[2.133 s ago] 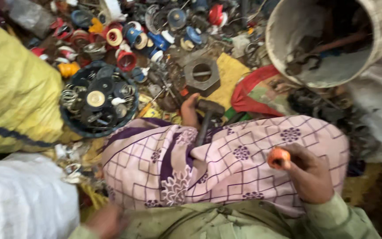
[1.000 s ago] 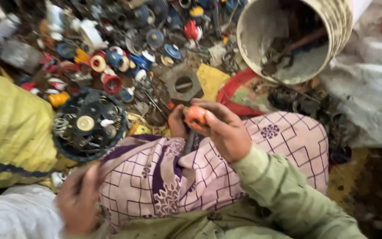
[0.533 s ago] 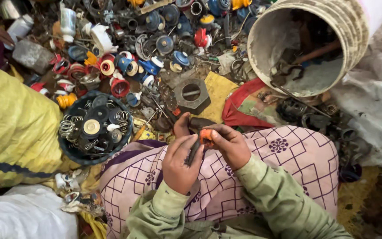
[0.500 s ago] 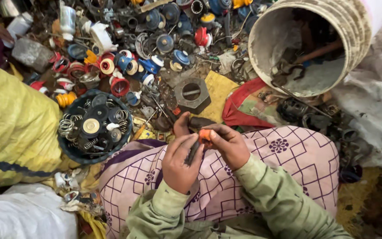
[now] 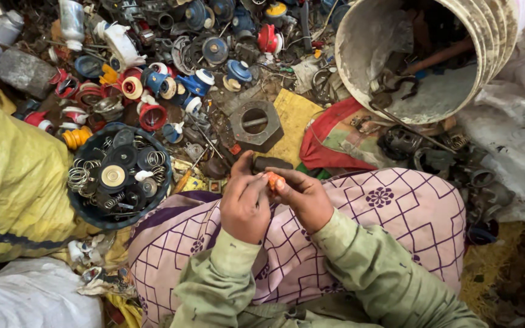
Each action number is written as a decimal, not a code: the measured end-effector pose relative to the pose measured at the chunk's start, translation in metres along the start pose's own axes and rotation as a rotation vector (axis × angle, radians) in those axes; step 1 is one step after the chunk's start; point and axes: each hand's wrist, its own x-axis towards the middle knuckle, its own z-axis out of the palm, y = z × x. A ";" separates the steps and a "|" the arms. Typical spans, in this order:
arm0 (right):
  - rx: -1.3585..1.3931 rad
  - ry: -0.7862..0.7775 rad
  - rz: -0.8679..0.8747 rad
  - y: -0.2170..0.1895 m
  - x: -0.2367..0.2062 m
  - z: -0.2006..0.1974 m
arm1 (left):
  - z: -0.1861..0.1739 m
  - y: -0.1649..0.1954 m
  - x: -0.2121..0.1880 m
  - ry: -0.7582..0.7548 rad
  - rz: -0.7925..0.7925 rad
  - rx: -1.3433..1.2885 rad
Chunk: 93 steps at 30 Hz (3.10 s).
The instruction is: The person sits on the floor and repeatedly hammers a small orange plastic piece on a metal anvil, then uses pliers to pull and reshape it. The person continues to hammer and pull the piece, gradually elongating and thinning it.
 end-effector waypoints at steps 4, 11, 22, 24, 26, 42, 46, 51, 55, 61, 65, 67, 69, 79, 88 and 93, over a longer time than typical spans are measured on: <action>0.067 0.001 0.010 -0.003 0.003 0.002 | 0.007 -0.005 0.004 -0.007 0.031 -0.012; -0.064 0.350 0.076 -0.029 0.022 -0.031 | 0.025 -0.075 -0.001 0.021 -0.555 -0.396; 0.152 0.431 0.708 0.034 0.065 -0.014 | 0.087 -0.172 0.029 0.132 -0.905 -0.789; 0.117 0.456 0.728 0.037 0.070 -0.012 | 0.095 -0.173 0.027 0.120 -0.583 -0.413; 0.104 0.466 0.761 0.039 0.074 -0.012 | 0.100 -0.175 0.023 0.080 -0.515 -0.281; -0.059 0.515 0.765 0.035 0.084 -0.003 | 0.109 -0.183 0.005 -0.081 -0.547 -0.340; 0.224 0.543 0.600 0.030 0.079 -0.021 | 0.110 -0.190 0.005 -0.023 -0.395 -0.329; 0.017 0.433 0.470 0.017 0.068 -0.041 | 0.112 -0.191 0.003 -0.040 -0.337 -0.132; -0.415 0.399 0.308 0.004 0.056 -0.024 | 0.110 -0.193 0.001 -0.101 -0.425 -0.193; -0.676 0.174 -0.142 -0.023 0.056 0.006 | 0.115 -0.198 0.000 -0.137 -0.406 -0.142; -1.218 0.196 -0.277 -0.005 0.072 -0.010 | 0.117 -0.201 -0.005 -0.127 -0.397 -0.233; -1.277 0.119 -0.338 0.012 0.084 -0.023 | 0.118 -0.199 -0.007 -0.107 -0.410 -0.250; -1.220 0.258 -0.029 0.017 0.080 -0.036 | 0.119 -0.197 -0.008 -0.090 -0.420 -0.178; -1.260 0.290 -0.332 -0.041 0.045 -0.002 | 0.111 -0.196 -0.004 -0.168 -0.364 -0.272; -1.297 0.169 0.026 0.021 0.083 -0.026 | 0.107 -0.210 0.004 0.006 -0.846 -1.089; -1.144 0.264 -0.051 -0.007 0.062 -0.010 | 0.104 -0.209 0.001 -0.085 -0.903 -1.011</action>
